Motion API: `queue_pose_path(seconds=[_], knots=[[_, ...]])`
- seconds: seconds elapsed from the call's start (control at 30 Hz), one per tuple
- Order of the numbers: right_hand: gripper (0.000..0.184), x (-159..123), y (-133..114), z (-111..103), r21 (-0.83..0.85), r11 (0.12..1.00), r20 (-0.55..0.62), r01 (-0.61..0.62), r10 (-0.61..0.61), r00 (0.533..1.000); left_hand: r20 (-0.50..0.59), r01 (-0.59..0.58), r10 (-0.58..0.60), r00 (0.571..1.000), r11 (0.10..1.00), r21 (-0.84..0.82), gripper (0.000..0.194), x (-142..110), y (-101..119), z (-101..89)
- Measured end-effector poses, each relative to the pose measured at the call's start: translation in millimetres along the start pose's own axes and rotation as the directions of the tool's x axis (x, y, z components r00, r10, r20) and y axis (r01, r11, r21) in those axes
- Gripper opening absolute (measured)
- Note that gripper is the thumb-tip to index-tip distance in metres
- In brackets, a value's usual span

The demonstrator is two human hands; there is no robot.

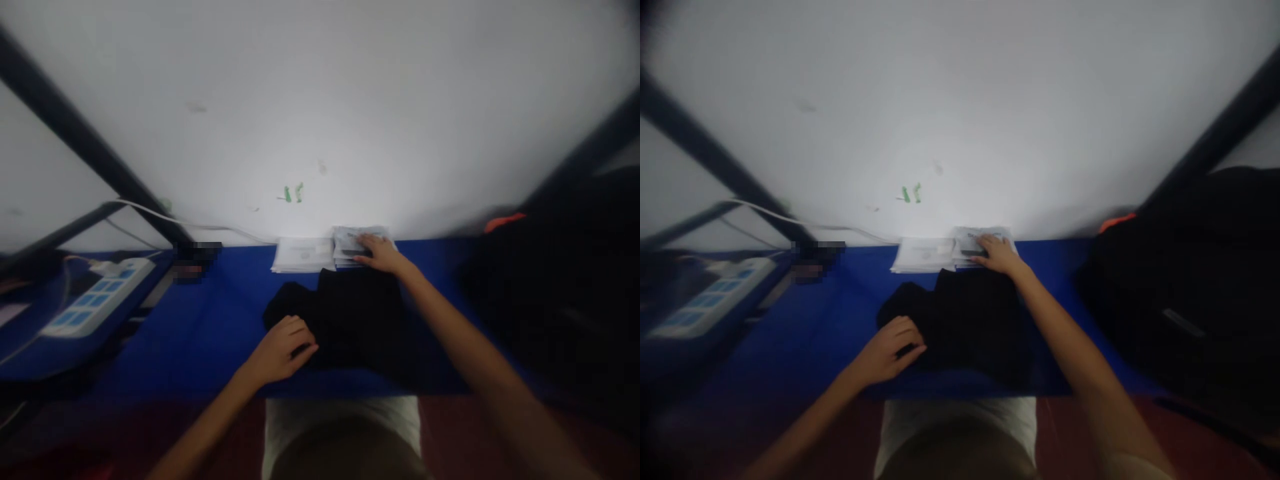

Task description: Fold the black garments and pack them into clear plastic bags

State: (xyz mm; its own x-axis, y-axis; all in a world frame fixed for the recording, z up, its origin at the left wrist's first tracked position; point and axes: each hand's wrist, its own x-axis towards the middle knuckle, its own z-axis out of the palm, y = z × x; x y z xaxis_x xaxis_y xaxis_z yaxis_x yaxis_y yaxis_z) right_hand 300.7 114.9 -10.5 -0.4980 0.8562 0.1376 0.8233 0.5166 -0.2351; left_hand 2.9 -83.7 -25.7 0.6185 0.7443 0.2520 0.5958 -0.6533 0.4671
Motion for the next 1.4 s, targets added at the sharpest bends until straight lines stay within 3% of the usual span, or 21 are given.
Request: queue_pose_path(seconds=[0.1, 0.13, 0.2, 0.33, 0.4, 0.5, 0.63, 0.73, 0.83, 0.93, 1.03, 1.23, 1.4], knots=[[0.053, -30, -20, -13, 0.105, 0.989, -0.138, 0.101, -0.086, 0.987, 0.009, 0.055, -0.056, 0.998, 0.998, 0.042, 0.015, -28, -8, -6.4], [0.045, -45, -30, -16, 0.162, 0.978, -0.117, 0.133, -0.115, 0.986, 0.022, 0.066, -0.067, 0.998, 0.997, 0.047, 0.016, -33, -9, -7.8], [0.031, -78, -47, -18, 0.304, 0.939, 0.033, 0.159, -0.177, 0.984, 0.058, 0.086, -0.089, 0.994, 0.995, 0.046, 0.019, -40, -11, -9.6], [0.028, -144, -63, -17, 0.390, 0.917, 0.271, 0.086, -0.204, 0.941, 0.115, 0.100, -0.102, 0.988, 0.995, 0.025, 0.016, -42, -8, -12.0], [0.025, -168, -61, -15, 0.383, 0.922, 0.321, 0.053, -0.187, 0.928, 0.124, 0.097, -0.097, 0.987, 0.995, 0.008, 0.014, -42, -8, -12.7], [0.021, -189, -58, -15, 0.367, 0.927, 0.296, 0.075, -0.193, 0.936, 0.126, 0.094, -0.092, 0.988, 0.996, -0.008, 0.016, -42, -10, -11.5], [0.007, -197, -57, -15, 0.383, 0.918, 0.239, 0.103, -0.206, 0.949, -0.024, 0.116, -0.115, 0.993, 0.992, 0.050, 0.015, -34, -17, -5.0], [0.015, -196, -56, -15, 0.347, 0.936, 0.149, 0.055, -0.113, 0.982, -0.182, 0.183, -0.158, 0.970, 0.975, 0.126, 0.030, -25, -22, -2.6], [0.027, -198, -55, -15, 0.281, 0.959, 0.094, 0.015, -0.043, 0.995, -0.147, 0.184, -0.161, 0.976, 0.971, 0.154, 0.042, -19, -25, -4.8], [0.037, -205, -56, -16, 0.296, 0.955, 0.148, 0.031, -0.078, 0.986, -0.057, 0.121, -0.115, 0.992, 0.984, 0.132, 0.023, -20, -25, -7.4], [0.014, -213, -57, -15, 0.329, 0.944, 0.167, 0.039, -0.098, 0.981, -0.021, 0.101, -0.099, 0.995, 0.991, 0.089, 0.013, -24, -27, -7.1], [0.013, -218, -54, -15, 0.439, 0.898, 0.146, -0.017, -0.052, 0.988, -0.136, 0.189, -0.187, 0.973, 0.982, 0.005, 0.015, -27, -31, -5.5], [0.004, -224, -50, -20, 0.543, 0.839, 0.030, -0.031, 0.017, 0.999, -0.173, 0.177, -0.180, 0.968, 0.984, -0.030, 0.021, -28, -23, -19.2]])
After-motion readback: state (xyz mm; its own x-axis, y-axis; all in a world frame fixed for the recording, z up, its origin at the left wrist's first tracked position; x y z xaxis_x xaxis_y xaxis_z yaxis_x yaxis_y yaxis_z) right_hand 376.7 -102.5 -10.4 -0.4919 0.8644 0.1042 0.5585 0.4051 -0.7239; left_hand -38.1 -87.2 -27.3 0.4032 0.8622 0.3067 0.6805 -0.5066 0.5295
